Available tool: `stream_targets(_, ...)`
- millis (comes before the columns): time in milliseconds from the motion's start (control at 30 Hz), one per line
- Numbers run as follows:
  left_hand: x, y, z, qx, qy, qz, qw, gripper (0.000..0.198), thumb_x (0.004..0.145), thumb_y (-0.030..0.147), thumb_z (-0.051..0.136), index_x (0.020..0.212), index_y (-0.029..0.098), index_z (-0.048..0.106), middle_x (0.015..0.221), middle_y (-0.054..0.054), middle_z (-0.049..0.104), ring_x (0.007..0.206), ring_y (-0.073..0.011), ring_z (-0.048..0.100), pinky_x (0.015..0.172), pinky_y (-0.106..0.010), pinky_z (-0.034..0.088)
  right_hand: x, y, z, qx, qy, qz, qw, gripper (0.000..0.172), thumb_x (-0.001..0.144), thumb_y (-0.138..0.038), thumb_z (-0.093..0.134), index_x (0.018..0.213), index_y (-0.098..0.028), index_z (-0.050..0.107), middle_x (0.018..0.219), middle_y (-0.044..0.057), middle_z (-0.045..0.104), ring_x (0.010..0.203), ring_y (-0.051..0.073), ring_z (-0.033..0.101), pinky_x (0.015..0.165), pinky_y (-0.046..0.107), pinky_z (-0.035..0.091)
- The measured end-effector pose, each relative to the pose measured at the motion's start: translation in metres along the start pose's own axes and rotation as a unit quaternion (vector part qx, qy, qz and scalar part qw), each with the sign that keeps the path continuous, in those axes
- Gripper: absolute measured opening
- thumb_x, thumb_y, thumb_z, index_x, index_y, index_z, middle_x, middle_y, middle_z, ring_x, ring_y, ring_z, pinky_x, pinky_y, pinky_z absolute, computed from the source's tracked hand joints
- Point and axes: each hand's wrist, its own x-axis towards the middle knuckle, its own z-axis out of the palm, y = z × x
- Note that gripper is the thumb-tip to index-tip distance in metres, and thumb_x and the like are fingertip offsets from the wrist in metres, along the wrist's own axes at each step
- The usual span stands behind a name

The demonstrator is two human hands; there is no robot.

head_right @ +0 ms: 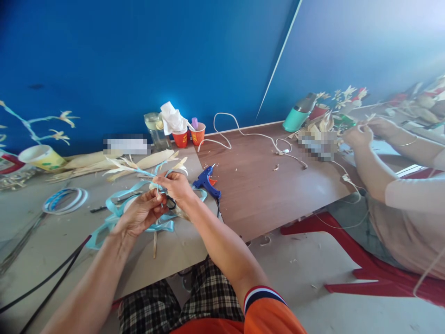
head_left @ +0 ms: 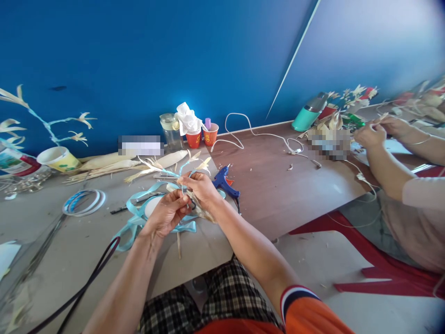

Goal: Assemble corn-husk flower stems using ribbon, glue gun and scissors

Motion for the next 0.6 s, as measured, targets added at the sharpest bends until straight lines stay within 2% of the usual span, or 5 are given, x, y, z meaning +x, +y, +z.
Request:
stream_targets(167,0.0008,0.0012,0.0007,0.027,0.023,0.012,0.999,0.026,0.058,0.013,0.079,0.077,0.014,0.061,0.059,0.004,0.056,0.046,-0.0032,0.044,0.046,-0.017,0.035,0.0021,0.0014,-0.0008,0.005,0.047,-0.012,0.999,0.034,0.057,-0.041,0.076,0.065,-0.015,0.055,0.044,-0.007,0.049,0.035,0.005,0.043,0.035,0.018,0.034)
stream_targets(300,0.0005,0.0008,0.0008,0.057,0.033,0.010,0.998,0.024,0.058,0.016,0.080,0.066,0.012,0.058,0.058,0.004,0.054,0.045,-0.0028,0.042,0.045,-0.017,0.035,0.0046,0.0048,-0.0013,-0.007,0.055,-0.028,0.998,0.029,0.059,-0.037,0.074,0.063,-0.015,0.057,0.045,-0.007,0.049,0.037,0.005,0.042,0.037,0.018,0.033)
stream_targets(467,0.0008,-0.0021,0.0013,0.080,0.041,0.013,0.996,0.030,0.057,0.020,0.081,0.059,0.013,0.052,0.050,0.006,0.047,0.041,-0.0024,0.037,0.043,-0.017,0.033,0.0079,0.0076,-0.0025,-0.065,0.087,-0.067,0.992,0.022,0.059,-0.032,0.072,0.061,-0.014,0.060,0.052,-0.004,0.054,0.046,0.006,0.045,0.044,0.018,0.035)
stream_targets(600,-0.0007,-0.0030,0.0047,0.121,0.063,0.016,0.991,0.029,0.058,0.026,0.081,0.060,0.012,0.055,0.057,0.001,0.056,0.041,-0.0019,0.036,0.040,-0.018,0.029,0.0083,0.0075,-0.0030,-0.112,0.091,-0.070,0.987,0.022,0.062,-0.035,0.070,0.060,-0.015,0.060,0.050,-0.004,0.051,0.047,0.007,0.044,0.044,0.019,0.033)
